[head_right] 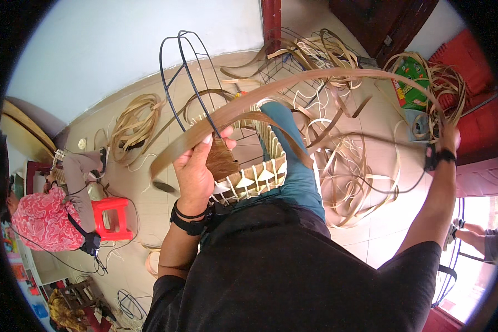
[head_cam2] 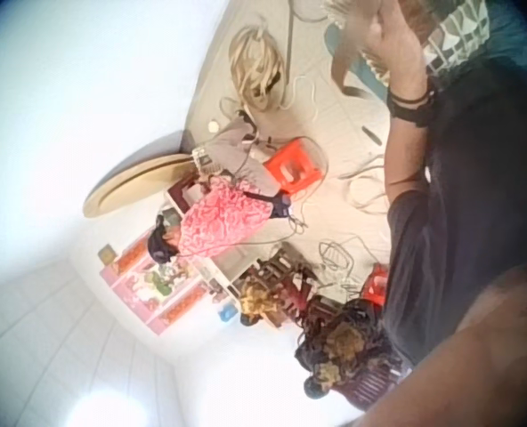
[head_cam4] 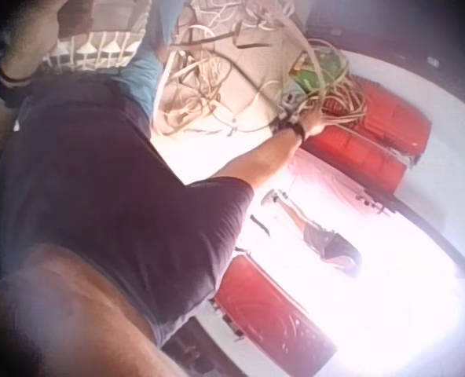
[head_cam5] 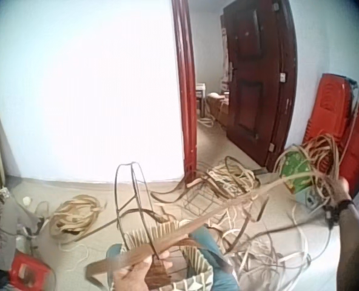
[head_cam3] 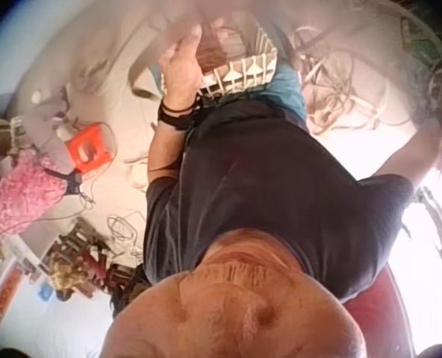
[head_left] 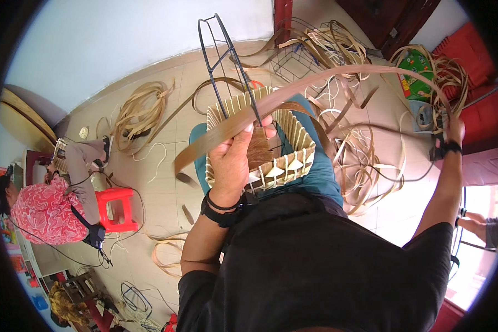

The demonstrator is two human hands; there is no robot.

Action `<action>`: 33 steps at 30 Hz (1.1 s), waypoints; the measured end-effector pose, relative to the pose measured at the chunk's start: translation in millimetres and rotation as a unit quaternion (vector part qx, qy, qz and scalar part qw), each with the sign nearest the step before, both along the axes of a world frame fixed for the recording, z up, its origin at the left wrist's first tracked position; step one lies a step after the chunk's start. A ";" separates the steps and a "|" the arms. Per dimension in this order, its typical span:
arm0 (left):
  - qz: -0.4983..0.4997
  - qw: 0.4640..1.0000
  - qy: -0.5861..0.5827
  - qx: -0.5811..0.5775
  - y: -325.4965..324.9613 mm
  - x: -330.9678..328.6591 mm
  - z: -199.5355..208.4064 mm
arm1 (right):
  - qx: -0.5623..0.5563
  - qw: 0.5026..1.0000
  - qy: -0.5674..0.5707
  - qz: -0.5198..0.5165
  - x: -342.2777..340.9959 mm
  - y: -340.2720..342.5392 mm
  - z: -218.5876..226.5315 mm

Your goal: The person weaves a basket by cutting strips of material with shears and then threading long flat strips through the wire frame.

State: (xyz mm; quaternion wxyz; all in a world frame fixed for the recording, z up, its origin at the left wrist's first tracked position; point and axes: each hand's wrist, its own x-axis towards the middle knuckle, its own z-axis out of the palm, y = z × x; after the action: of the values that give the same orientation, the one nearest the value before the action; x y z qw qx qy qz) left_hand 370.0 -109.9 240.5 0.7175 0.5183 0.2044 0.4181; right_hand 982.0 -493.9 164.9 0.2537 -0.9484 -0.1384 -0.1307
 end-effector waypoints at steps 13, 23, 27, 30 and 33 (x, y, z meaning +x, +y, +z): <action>0.008 1.000 0.009 -0.008 0.1 -4.2 0.3 | 0.166 0.765 0.135 0.607 -340.3 289.0 77.0; 0.004 1.000 0.017 -0.013 2.3 -8.0 -1.6 | 0.222 0.726 0.237 0.606 -344.7 320.1 105.5; -0.027 0.999 -0.027 -0.010 4.2 1.5 0.2 | 0.260 0.897 0.187 0.305 -185.2 227.1 56.8; -0.026 0.999 -0.023 -0.031 7.5 -2.6 -2.1 | -0.176 0.967 -0.135 0.122 -187.9 192.5 50.6; -0.034 0.999 -0.007 -0.038 6.3 -1.4 -0.9 | 0.010 0.933 -0.107 0.343 -233.2 217.1 44.6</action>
State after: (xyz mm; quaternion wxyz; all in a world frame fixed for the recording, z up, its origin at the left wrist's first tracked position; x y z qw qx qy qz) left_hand 368.6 -103.6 239.6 0.7517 0.4943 0.1975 0.3893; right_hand 748.8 -276.8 209.6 0.2758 -0.8212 -0.4800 -0.1381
